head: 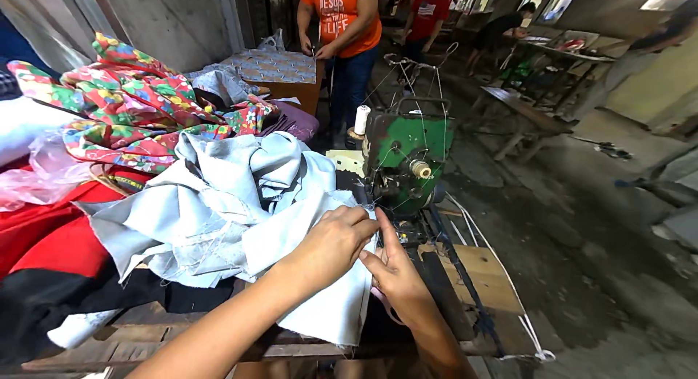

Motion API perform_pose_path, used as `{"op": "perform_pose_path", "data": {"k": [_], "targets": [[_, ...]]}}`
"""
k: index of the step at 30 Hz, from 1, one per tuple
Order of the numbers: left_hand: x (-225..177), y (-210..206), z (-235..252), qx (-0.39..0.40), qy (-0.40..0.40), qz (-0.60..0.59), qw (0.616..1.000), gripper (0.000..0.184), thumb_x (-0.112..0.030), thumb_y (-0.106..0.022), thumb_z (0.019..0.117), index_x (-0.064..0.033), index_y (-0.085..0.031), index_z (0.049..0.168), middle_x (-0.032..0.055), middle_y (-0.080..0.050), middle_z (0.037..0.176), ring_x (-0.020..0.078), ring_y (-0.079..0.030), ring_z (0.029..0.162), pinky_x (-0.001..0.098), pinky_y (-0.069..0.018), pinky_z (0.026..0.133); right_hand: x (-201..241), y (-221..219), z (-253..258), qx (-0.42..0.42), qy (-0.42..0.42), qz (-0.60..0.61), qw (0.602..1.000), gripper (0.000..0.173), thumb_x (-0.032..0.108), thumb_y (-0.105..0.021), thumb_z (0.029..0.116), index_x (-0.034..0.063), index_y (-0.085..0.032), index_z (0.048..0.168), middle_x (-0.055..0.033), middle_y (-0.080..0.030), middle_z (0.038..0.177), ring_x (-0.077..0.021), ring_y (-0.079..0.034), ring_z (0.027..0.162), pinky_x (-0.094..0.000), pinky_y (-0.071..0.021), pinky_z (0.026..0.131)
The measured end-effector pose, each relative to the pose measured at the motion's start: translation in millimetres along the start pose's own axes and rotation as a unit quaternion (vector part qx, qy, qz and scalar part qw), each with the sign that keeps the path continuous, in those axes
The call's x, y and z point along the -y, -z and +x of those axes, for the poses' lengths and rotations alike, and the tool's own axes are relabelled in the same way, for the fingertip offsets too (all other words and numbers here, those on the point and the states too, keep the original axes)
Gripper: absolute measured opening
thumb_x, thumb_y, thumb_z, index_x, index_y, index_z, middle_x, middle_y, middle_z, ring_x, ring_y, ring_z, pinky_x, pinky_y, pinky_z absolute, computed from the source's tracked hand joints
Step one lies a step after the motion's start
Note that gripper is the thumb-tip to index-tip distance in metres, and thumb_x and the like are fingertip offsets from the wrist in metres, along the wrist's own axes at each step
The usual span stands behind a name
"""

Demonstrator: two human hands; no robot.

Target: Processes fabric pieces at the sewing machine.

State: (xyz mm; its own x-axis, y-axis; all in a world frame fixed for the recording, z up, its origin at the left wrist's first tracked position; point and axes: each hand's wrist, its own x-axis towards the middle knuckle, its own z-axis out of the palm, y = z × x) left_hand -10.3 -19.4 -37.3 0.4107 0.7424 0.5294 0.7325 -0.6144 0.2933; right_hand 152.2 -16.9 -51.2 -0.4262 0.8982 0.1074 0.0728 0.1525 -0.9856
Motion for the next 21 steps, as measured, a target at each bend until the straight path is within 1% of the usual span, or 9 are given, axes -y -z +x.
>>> {"op": "perform_pose_path", "data": {"k": [3, 4, 6, 8, 10, 12, 16, 20, 21], "targets": [[3.6, 4.1, 4.0, 0.044, 0.006, -0.011, 0.999, 0.026, -0.014, -0.055, 0.1031, -0.0046, -0.074, 0.118, 0.0104, -0.069, 0.128, 0.0302, -0.065, 0.116, 0.049, -0.0521, 0.096, -7.3, 0.1, -0.9, 0.0, 0.026, 0.021, 0.999, 0.085, 0.005, -0.055, 0.0952, -0.0014, -0.001, 0.16, 0.0056, -0.053, 0.074, 0.0043, -0.043, 0.049, -0.0141, -0.0395, 0.046], [3.0, 5.0, 4.1, 0.054, 0.017, -0.008, 0.998, 0.027, -0.016, -0.054, 0.1039, -0.0056, -0.074, 0.119, 0.0086, -0.069, 0.129, 0.0297, -0.064, 0.12, 0.0499, -0.0503, 0.098, -8.4, 1.2, -1.4, 0.009, 0.026, 0.017, 0.999, 0.082, 0.006, -0.055, 0.0964, -0.0008, -0.004, 0.16, 0.0051, -0.054, 0.077, 0.0043, -0.042, 0.05, -0.014, -0.0397, 0.047], [1.4, 6.8, 3.0, 0.053, 0.043, 0.008, 0.998, 0.029, -0.021, -0.053, 0.1046, -0.0087, -0.074, 0.121, 0.0061, -0.071, 0.128, 0.0289, -0.062, 0.124, 0.0528, -0.0472, 0.1, -4.9, 3.3, -3.1, 0.018, 0.021, -0.002, 1.0, 0.073, 0.009, -0.05, 0.0993, -0.0015, -0.01, 0.16, 0.0088, -0.05, 0.069, 0.0041, -0.043, 0.049, -0.0148, -0.0402, 0.046], [2.5, 10.0, 2.7, 0.046, 0.07, 0.006, 0.996, 0.03, -0.024, -0.054, 0.1047, -0.0082, -0.074, 0.121, 0.0071, -0.071, 0.126, 0.0291, -0.062, 0.124, 0.0542, -0.0459, 0.101, 4.3, 8.5, -5.0, 0.016, 0.014, -0.034, 0.999, 0.059, 0.011, -0.043, 0.1033, -0.0027, -0.022, 0.157, 0.0092, -0.051, 0.065, 0.0026, -0.05, 0.049, -0.0169, -0.0472, 0.047], [5.7, 13.6, 3.7, 0.045, 0.087, -0.015, 0.995, 0.03, -0.026, -0.058, 0.1031, -0.0041, -0.072, 0.118, 0.0109, -0.071, 0.124, 0.0305, -0.063, 0.12, 0.0538, -0.0472, 0.1, 10.7, 15.1, -3.5, -0.03, 0.023, -0.08, 0.996, 0.042, 0.014, -0.041, 0.1062, -0.0038, -0.046, 0.144, 0.0057, -0.059, 0.065, -0.0007, -0.058, 0.05, -0.0202, -0.0532, 0.049], [8.2, 18.2, 5.9, 0.065, 0.094, -0.032, 0.993, 0.032, -0.027, -0.061, 0.102, -0.0022, -0.072, 0.118, 0.0127, -0.069, 0.125, 0.0308, -0.063, 0.12, 0.0517, -0.0471, 0.101, 15.8, 21.2, 3.8, -0.089, 0.032, -0.142, 0.985, 0.031, 0.015, -0.043, 0.1078, -0.0027, -0.061, 0.126, 0.0039, -0.062, 0.066, -0.0014, -0.059, 0.052, -0.02, -0.0528, 0.05], [9.6, 25.3, 9.1, 0.085, 0.072, -0.039, 0.993, 0.03, -0.023, -0.06, 0.1025, -0.0007, -0.074, 0.116, 0.0136, -0.07, 0.125, 0.0294, -0.064, 0.117, 0.0438, -0.0491, 0.102, 20.3, 28.8, 27.0, -0.133, 0.064, -0.272, 0.951, 0.022, 0.014, -0.054, 0.1051, -0.0012, -0.069, 0.111, -0.0023, -0.064, 0.071, -0.0038, -0.06, 0.057, -0.0209, -0.0524, 0.056], [9.9, 32.3, 15.6, 0.11, 0.08, -0.05, 0.989, 0.029, -0.016, -0.055, 0.1056, -0.0008, -0.074, 0.121, 0.0139, -0.07, 0.129, 0.028, -0.064, 0.123, 0.0418, -0.0476, 0.107, 7.5, 31.0, 50.2, -0.151, 0.162, -0.396, 0.891, 0.02, 0.014, -0.063, 0.0992, -0.0037, -0.07, 0.094, -0.0131, -0.064, 0.067, -0.0228, -0.062, 0.059, -0.0422, -0.0514, 0.059], [10.0, 32.5, 18.3, 0.115, 0.08, -0.049, 0.989, 0.029, -0.015, -0.055, 0.1056, -0.0005, -0.074, 0.122, 0.0142, -0.07, 0.129, 0.0278, -0.064, 0.123, 0.0416, -0.0477, 0.107, 3.8, 31.4, 53.7, -0.16, 0.181, -0.408, 0.881, 0.02, 0.014, -0.064, 0.0988, -0.004, -0.069, 0.092, -0.0137, -0.063, 0.066, -0.025, -0.062, 0.059, -0.044, -0.0509, 0.059]]}}
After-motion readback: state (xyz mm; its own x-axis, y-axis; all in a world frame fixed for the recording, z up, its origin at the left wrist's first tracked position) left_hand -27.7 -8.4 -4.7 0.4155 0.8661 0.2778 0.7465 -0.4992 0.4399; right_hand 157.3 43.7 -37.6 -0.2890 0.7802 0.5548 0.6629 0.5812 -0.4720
